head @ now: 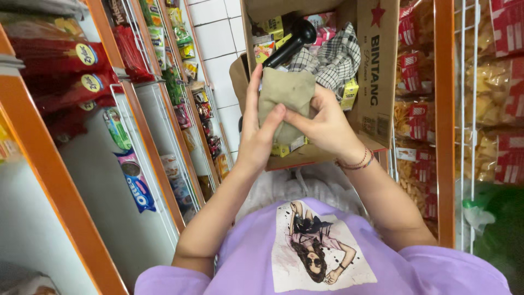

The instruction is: The person cleans a small carton of milk using a cloth by hand before placing it onto a retail shelf next to identical items.

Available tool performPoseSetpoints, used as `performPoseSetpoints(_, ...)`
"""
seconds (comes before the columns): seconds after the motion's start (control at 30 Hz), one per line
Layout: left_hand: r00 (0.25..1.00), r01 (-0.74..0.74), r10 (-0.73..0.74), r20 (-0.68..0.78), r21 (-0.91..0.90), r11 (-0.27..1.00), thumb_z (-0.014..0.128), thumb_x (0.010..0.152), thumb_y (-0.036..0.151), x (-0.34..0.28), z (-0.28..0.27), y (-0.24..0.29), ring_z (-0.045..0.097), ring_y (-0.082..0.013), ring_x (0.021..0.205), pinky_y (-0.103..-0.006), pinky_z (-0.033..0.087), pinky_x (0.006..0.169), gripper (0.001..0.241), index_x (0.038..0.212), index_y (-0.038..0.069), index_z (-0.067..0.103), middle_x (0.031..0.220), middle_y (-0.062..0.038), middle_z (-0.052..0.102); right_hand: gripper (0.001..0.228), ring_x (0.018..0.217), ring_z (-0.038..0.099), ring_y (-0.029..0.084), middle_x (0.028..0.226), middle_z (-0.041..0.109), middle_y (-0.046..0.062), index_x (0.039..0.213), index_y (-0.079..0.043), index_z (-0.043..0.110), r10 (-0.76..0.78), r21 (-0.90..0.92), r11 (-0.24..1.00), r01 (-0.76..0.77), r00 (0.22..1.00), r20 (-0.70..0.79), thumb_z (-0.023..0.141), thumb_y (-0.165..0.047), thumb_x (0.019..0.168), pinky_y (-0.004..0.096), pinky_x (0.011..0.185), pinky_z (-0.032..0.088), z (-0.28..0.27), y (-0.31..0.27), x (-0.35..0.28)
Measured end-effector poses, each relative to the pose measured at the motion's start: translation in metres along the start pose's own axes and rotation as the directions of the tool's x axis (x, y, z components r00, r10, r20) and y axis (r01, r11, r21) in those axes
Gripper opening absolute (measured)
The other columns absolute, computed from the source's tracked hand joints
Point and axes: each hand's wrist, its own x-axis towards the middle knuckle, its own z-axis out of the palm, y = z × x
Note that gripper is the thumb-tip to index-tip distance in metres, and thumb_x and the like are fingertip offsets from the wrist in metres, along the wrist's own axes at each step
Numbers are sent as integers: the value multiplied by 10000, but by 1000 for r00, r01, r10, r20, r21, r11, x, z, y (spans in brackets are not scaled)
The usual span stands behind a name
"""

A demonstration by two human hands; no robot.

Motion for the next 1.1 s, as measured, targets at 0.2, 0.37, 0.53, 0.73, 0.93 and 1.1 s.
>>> performPoseSetpoints(0.2, 944, 331, -289, 162, -499, 801, 528, 1079, 165, 31, -37, 1, 577, -266, 1336, -441, 476, 1144, 527, 1572, 76, 369, 1456, -125, 568, 318, 1072, 702, 178, 1177, 718, 87, 1203, -3, 672, -98, -671, 741, -18, 986, -134, 755, -29, 897, 317, 875, 572, -18, -49, -10)
performPoseSetpoints(0.37, 911, 410, -364, 191, -501, 762, 533, 1066, 186, 54, -70, 6, 603, -250, 1287, -439, 499, 1091, 462, 1505, 82, 434, 1421, -108, 583, 439, 1152, 652, 307, 1233, 683, 126, 1216, -28, 682, -15, -841, 513, 172, 981, 192, 694, 39, 782, 403, 998, 529, -49, 38, 27)
performPoseSetpoints(0.53, 872, 489, -377, 312, -512, 707, 576, 1059, 202, 70, -88, 3, 618, -265, 1272, -453, 515, 1080, 462, 1479, 50, 463, 1399, -116, 609, 462, 1262, 534, 277, 1214, 657, 79, 1236, -122, 684, 355, -977, 180, 119, 918, 177, 708, -11, 789, 509, 963, 477, -35, 136, 40)
performPoseSetpoints(0.73, 852, 516, -372, 368, -474, 714, 623, 1058, 128, 80, -96, 6, 604, -281, 1292, -466, 514, 1098, 472, 1488, 17, 461, 1417, -141, 595, 560, 1201, 580, 299, 1180, 661, 81, 1184, -125, 675, 249, -899, 435, 58, 951, 182, 832, -115, 647, 481, 1013, 487, -44, 110, 40)
performPoseSetpoints(0.93, 914, 353, -248, 321, -326, 877, 598, 995, 66, 96, -71, 40, 497, -283, 1412, -463, 473, 1154, 703, 1608, 139, 260, 1576, -128, 425, 468, 1270, 631, 283, 1440, 656, 150, 1238, -110, 438, -153, -202, 969, 144, 988, -33, 764, -261, 939, 436, 969, 548, -68, 52, -2)
performPoseSetpoints(1.1, 886, -256, 140, 441, 216, 942, 534, 1102, 39, 94, -32, 50, 349, -308, 1581, -423, 272, 1318, 602, 1651, 96, 296, 1717, -105, 315, 600, 1175, 655, 311, 1329, 595, 194, 1407, -89, 350, -282, 289, 847, 447, 837, -470, 699, -400, 1030, 443, 966, 608, -24, 39, -21)
